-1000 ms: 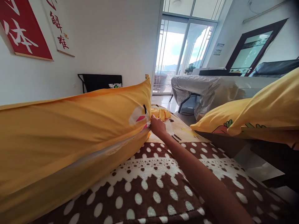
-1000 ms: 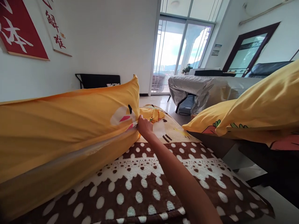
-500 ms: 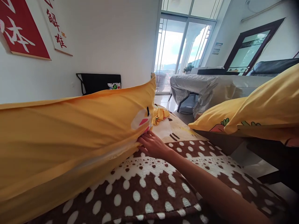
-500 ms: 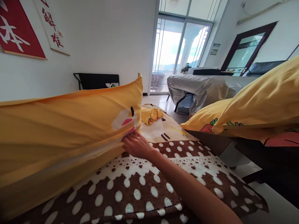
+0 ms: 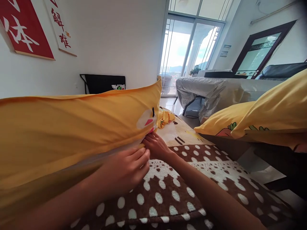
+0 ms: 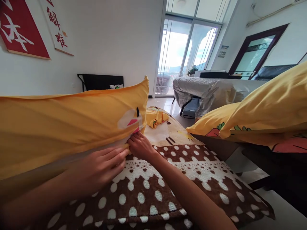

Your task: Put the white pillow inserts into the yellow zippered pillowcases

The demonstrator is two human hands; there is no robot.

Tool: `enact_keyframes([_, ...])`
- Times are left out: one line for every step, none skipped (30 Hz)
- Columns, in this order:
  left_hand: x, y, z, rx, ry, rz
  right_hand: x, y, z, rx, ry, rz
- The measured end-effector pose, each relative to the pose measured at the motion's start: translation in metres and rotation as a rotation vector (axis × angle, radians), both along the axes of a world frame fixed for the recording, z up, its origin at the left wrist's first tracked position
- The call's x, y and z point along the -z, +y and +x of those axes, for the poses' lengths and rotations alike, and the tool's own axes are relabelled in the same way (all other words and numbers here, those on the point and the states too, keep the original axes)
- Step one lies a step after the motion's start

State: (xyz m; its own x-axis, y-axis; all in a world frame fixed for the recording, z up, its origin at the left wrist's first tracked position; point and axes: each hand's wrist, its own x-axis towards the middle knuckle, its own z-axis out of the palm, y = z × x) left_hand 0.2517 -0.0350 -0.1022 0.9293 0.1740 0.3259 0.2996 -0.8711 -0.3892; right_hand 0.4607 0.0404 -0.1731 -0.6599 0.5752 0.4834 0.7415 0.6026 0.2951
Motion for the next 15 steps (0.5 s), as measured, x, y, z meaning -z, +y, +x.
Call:
enact_keyframes([0.003, 0.009, 0.016, -0.005, 0.064, 0.032, 0.001, 0.000, 0.002, -0.004, 0.013, -0.023])
enact_keyframes([0.006, 0.019, 0.032, -0.040, 0.100, 0.012, 0.003, 0.000, 0.004, -0.010, 0.032, -0.049])
enact_keyframes([0.009, 0.029, 0.046, -0.082, 0.118, -0.022, 0.006, 0.001, 0.007, -0.012, 0.059, -0.075])
enact_keyframes([0.013, 0.038, 0.058, -0.126, 0.108, -0.076, 0.009, 0.002, 0.011, -0.010, 0.088, -0.105])
enact_keyframes([0.017, 0.046, 0.066, -0.156, 0.084, -0.131, 0.014, 0.003, 0.015, -0.004, 0.110, -0.139])
enact_keyframes([0.022, 0.052, 0.072, -0.177, 0.052, -0.188, 0.018, 0.006, 0.018, 0.007, 0.125, -0.173])
enact_keyframes([0.026, 0.057, 0.075, -0.191, 0.017, -0.250, 0.024, 0.009, 0.022, 0.023, 0.133, -0.199])
enact_keyframes([0.030, 0.060, 0.076, -0.199, -0.019, -0.313, 0.028, 0.012, 0.025, 0.033, 0.133, -0.218])
enact_keyframes([0.034, 0.061, 0.076, -0.208, -0.047, -0.373, 0.033, 0.016, 0.027, 0.031, 0.126, -0.232])
enact_keyframes([0.037, 0.062, 0.076, -0.217, -0.062, -0.426, 0.037, 0.020, 0.028, 0.020, 0.115, -0.241])
enact_keyframes([0.039, 0.063, 0.075, -0.230, -0.073, -0.467, 0.039, 0.024, 0.029, 0.007, 0.106, -0.248])
enact_keyframes([0.041, 0.065, 0.074, -0.251, -0.085, -0.493, 0.041, 0.026, 0.030, -0.006, 0.100, -0.255])
enact_keyframes([0.042, 0.067, 0.074, -0.278, -0.095, -0.506, 0.042, 0.028, 0.030, -0.015, 0.093, -0.262])
enact_keyframes([0.043, 0.071, 0.073, -0.306, -0.099, -0.506, 0.042, 0.029, 0.031, -0.020, 0.086, -0.266])
enact_keyframes([0.044, 0.076, 0.072, -0.331, -0.089, -0.493, 0.041, 0.030, 0.033, -0.020, 0.083, -0.265])
